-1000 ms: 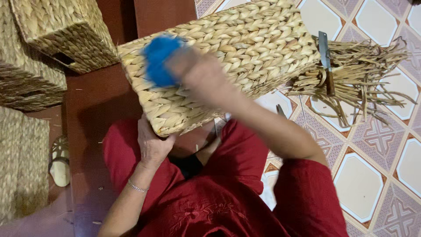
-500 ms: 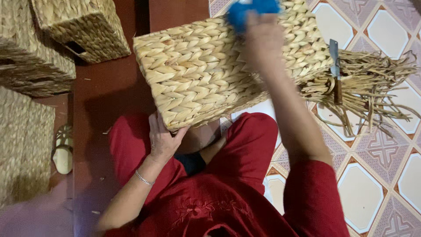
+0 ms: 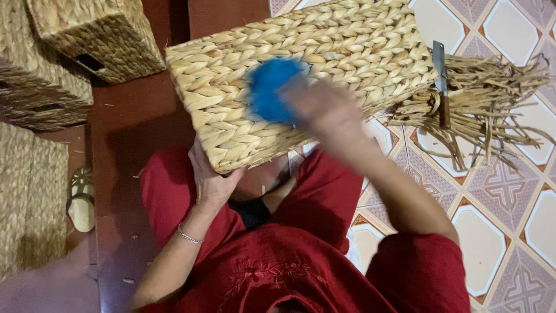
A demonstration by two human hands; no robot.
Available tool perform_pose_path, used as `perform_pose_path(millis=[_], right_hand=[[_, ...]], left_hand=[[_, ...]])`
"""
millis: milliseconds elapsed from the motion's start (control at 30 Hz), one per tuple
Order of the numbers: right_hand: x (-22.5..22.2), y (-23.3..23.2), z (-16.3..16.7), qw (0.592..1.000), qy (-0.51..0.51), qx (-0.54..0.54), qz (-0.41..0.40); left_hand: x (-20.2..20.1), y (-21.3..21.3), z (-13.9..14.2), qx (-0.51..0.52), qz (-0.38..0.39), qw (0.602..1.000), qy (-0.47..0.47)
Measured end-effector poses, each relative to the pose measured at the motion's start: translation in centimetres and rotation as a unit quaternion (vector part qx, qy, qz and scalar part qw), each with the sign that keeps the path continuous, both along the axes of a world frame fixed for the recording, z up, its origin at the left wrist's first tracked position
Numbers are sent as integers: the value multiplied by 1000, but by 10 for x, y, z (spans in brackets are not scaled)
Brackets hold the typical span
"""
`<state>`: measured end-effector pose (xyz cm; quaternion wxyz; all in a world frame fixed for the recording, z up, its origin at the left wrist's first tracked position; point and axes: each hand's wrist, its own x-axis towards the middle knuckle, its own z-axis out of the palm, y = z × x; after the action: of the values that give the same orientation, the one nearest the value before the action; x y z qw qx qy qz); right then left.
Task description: The person sits on the floor holding a woven water-hyacinth basket on their lap and wipes its surfaces with a blue cloth, rotating the basket to reach different sides. They use scissors to trim stray fibers from the weave and continue wiping the basket's exterior and interior.
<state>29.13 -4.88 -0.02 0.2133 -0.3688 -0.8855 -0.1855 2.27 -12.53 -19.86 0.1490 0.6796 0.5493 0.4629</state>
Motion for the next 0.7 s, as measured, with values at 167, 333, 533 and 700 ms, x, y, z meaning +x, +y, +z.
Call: perform_pose_path(millis=[167,333,533,700], right_hand=[[187,28,-16,964,-25,20,-264],[191,17,-56,944,92,73,-310],[-9,-69,-59,984,135,-4,-115],[-65,-109,-33,988,136,-61,31]], left_hand=[[3,-5,14,-44,10,999,-17],[0,-6,-5,-39,-41,998,-39],[-4,-10,-31,-152,-97,978,-105],[-6,-11,-32,-156,-97,975,-125]])
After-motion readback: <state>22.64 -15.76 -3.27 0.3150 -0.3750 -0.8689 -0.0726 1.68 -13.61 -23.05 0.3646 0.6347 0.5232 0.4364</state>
